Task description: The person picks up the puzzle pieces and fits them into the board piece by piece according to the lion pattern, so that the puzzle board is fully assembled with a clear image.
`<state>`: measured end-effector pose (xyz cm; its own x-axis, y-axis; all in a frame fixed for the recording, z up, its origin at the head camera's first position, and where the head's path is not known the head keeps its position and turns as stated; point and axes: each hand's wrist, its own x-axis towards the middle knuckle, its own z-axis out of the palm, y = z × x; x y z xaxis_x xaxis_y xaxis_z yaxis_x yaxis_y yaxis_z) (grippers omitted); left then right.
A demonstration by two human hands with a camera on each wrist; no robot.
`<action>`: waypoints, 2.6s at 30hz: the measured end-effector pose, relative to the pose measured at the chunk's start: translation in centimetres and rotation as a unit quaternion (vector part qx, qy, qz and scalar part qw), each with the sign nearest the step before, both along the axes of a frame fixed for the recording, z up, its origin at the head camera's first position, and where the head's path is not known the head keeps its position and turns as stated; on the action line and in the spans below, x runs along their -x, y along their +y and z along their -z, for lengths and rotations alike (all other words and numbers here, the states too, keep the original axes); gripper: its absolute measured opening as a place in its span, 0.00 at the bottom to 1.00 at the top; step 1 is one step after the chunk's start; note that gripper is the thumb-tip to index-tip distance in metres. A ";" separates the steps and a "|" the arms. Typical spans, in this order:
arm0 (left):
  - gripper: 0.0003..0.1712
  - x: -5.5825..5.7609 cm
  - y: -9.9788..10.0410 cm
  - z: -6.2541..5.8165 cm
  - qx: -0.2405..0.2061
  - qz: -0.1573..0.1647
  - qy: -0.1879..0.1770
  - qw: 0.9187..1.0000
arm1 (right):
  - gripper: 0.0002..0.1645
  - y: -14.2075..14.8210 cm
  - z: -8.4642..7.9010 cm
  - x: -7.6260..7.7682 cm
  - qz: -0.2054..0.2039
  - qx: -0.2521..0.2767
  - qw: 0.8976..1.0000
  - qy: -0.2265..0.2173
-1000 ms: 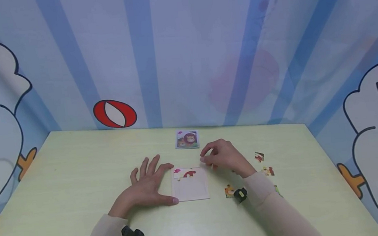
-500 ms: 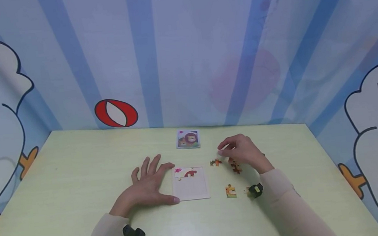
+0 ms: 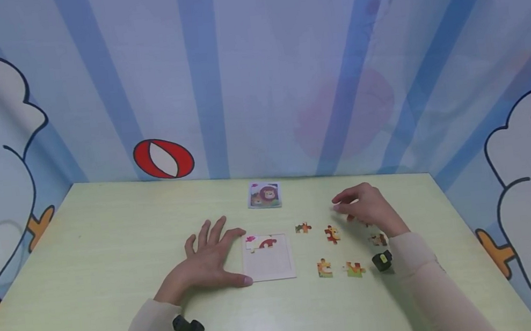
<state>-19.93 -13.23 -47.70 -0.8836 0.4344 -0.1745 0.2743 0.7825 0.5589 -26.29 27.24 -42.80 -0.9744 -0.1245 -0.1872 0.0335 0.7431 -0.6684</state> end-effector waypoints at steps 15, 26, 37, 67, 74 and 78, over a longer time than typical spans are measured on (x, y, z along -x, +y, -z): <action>0.61 0.2 0.0 0.3 0.002 0.002 0.001 1.000 | 0.21 3.9 0.6 -0.3 0.007 -0.041 0.999 -0.003; 0.62 0.2 -0.1 1.1 -0.004 -0.004 0.006 1.000 | 0.22 5.8 1.1 -0.6 0.027 -0.065 0.997 -0.041; 0.60 0.2 0.0 0.6 0.013 0.000 0.004 1.000 | 0.19 6.0 1.8 -0.6 0.040 -0.068 0.996 -0.047; 0.61 0.1 0.0 0.4 -0.008 0.002 0.009 1.000 | 0.18 2.4 0.2 -0.5 0.030 0.011 0.999 0.012; 0.61 0.1 0.0 0.2 -0.004 0.000 0.000 1.000 | 0.17 0.6 -0.7 -0.5 0.022 0.021 0.999 0.008; 0.61 0.1 0.0 0.2 0.004 -0.002 0.000 1.000 | 0.16 -0.4 -0.9 -0.5 0.021 0.042 0.999 -0.006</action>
<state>-19.98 -13.23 -47.87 -0.8848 0.4303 -0.1786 0.2714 0.7877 0.5531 -25.79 26.86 -41.86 -0.9770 -0.0988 -0.1891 0.0717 0.6827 -0.7272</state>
